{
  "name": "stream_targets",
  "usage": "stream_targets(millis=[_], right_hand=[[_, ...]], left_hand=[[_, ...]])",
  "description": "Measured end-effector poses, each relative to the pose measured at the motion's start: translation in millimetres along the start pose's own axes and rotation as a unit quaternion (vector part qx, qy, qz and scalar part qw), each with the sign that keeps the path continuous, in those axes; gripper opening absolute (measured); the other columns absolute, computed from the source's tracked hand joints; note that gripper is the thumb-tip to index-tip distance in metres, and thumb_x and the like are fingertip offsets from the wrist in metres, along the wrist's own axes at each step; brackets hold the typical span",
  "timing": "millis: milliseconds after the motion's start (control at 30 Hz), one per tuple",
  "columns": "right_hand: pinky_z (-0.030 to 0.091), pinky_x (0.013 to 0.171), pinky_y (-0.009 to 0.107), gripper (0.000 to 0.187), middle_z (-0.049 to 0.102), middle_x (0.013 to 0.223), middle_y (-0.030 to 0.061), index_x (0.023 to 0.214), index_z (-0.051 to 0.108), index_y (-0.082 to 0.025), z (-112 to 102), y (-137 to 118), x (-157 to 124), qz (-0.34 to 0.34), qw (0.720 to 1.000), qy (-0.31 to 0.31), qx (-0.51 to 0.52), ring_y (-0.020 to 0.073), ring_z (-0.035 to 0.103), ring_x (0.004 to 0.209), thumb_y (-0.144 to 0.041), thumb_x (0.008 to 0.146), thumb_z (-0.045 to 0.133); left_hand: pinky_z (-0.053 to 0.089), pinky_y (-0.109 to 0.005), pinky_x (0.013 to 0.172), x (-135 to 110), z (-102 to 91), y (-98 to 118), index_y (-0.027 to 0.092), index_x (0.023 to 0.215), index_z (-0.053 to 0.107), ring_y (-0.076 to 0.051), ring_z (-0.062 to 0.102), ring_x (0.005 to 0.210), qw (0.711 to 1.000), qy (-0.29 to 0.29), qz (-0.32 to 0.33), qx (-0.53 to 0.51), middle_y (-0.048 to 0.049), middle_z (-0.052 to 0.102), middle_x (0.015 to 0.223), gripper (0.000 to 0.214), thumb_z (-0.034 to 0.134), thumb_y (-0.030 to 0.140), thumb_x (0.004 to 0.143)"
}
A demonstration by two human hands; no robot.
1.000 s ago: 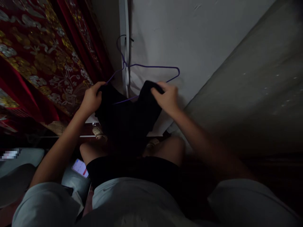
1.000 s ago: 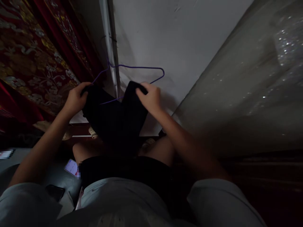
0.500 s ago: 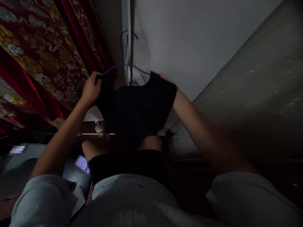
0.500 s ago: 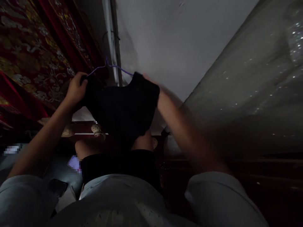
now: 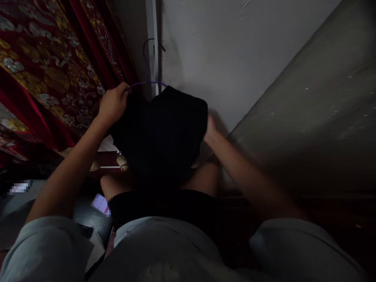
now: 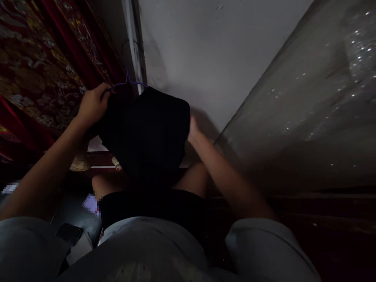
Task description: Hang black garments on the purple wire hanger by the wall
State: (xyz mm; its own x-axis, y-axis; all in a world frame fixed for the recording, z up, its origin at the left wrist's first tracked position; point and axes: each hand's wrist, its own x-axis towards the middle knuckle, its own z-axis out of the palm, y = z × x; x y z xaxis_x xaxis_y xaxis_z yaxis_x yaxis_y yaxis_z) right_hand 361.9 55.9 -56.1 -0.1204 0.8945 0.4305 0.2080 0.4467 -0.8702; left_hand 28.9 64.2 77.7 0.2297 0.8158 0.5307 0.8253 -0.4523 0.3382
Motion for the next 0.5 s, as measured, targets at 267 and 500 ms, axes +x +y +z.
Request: stream_targets(millis=[267, 500], right_hand=[[0.048, 0.093, 0.052, 0.096, 0.073, 0.123, 0.0116, 0.132, 0.068, -0.025, -55.4, -68.3, 18.4, -0.134, 0.975, 0.106, -0.144, 0.0304, 0.063, 0.129, -0.073, 0.096, -0.007], [0.057, 0.082, 0.044, 0.085, 0.077, 0.095, 0.0135, 0.097, 0.078, -0.017, -9.8, -100.6, 8.4, -0.069, 0.991, -0.098, -0.064, 0.0283, 0.074, 0.1, -0.082, 0.094, 0.023]], left_hand=[[0.04, -0.042, 0.11, 17.0, 18.8, -13.5, 0.019, 0.094, 0.065, -0.031, 0.061, 0.118, 0.999, 0.031, -0.017, -0.006, -0.0107, 0.071, 0.097, 0.027, 0.06, 0.044, 0.098], [0.045, -0.036, 0.096, 24.7, 9.4, -9.4, 0.014, 0.1, 0.066, -0.019, 0.063, 0.1, 0.998, -0.008, -0.031, -0.062, -0.0065, 0.073, 0.094, 0.039, 0.044, 0.045, 0.107]])
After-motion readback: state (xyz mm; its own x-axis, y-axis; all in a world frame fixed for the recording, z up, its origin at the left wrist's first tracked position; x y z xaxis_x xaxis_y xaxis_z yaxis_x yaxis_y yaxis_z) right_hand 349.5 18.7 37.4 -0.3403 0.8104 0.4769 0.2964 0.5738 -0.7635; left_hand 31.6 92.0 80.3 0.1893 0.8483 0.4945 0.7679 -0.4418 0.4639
